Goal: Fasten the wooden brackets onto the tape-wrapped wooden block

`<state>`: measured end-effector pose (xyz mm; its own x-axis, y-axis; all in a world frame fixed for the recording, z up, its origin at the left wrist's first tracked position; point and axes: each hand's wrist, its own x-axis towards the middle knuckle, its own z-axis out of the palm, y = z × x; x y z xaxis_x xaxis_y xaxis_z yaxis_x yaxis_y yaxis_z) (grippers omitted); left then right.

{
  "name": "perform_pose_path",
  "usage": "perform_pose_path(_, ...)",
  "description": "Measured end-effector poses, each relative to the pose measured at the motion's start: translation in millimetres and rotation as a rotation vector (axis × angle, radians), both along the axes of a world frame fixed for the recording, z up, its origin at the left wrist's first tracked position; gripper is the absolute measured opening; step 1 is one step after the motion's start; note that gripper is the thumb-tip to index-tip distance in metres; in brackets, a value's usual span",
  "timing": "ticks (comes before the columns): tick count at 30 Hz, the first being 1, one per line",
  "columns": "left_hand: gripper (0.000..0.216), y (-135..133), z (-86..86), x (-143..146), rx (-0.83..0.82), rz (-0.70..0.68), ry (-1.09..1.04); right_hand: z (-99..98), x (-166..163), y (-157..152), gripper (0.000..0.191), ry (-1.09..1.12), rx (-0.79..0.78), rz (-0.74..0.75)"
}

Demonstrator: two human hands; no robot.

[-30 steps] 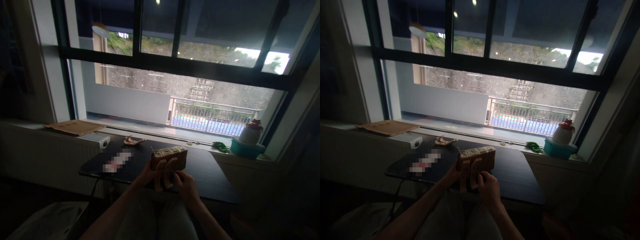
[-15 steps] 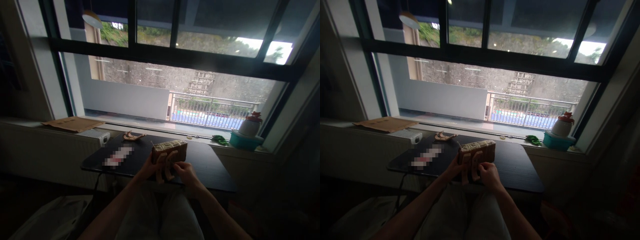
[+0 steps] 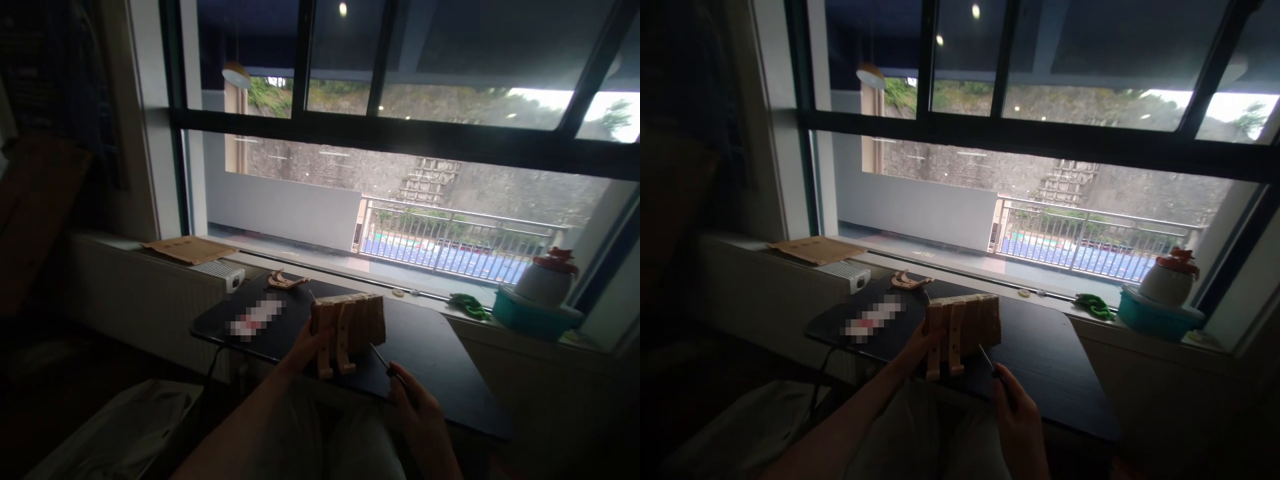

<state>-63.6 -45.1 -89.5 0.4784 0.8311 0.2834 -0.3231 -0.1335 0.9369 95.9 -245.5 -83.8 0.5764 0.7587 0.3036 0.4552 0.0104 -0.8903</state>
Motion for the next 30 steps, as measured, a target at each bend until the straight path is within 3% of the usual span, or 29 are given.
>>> perform_pose_path(6, 0.055, -0.8, -3.2, 0.4, 0.035, 0.039, 0.010, -14.6, -13.0, -2.7, 0.037, -0.201, -0.044, -0.076)
perform_pose_path(15, 0.064, -4.7, 6.4, -0.7, -0.043, 0.000, 0.010, -8.1, -34.9, -1.2, 0.024, -0.527, 0.301, -0.072)
perform_pose_path(24, 0.063, 1.5, 1.0, -0.5, -0.064, -0.003, 0.016, -10.2, -43.0, 4.2, 0.026, -0.589, 0.242, -0.002)
perform_pose_path(30, 0.064, -3.1, 5.8, -0.8, -0.067, 0.001, 0.016, -8.0, -45.2, 3.4, 0.026, -0.600, 0.230, -0.038)
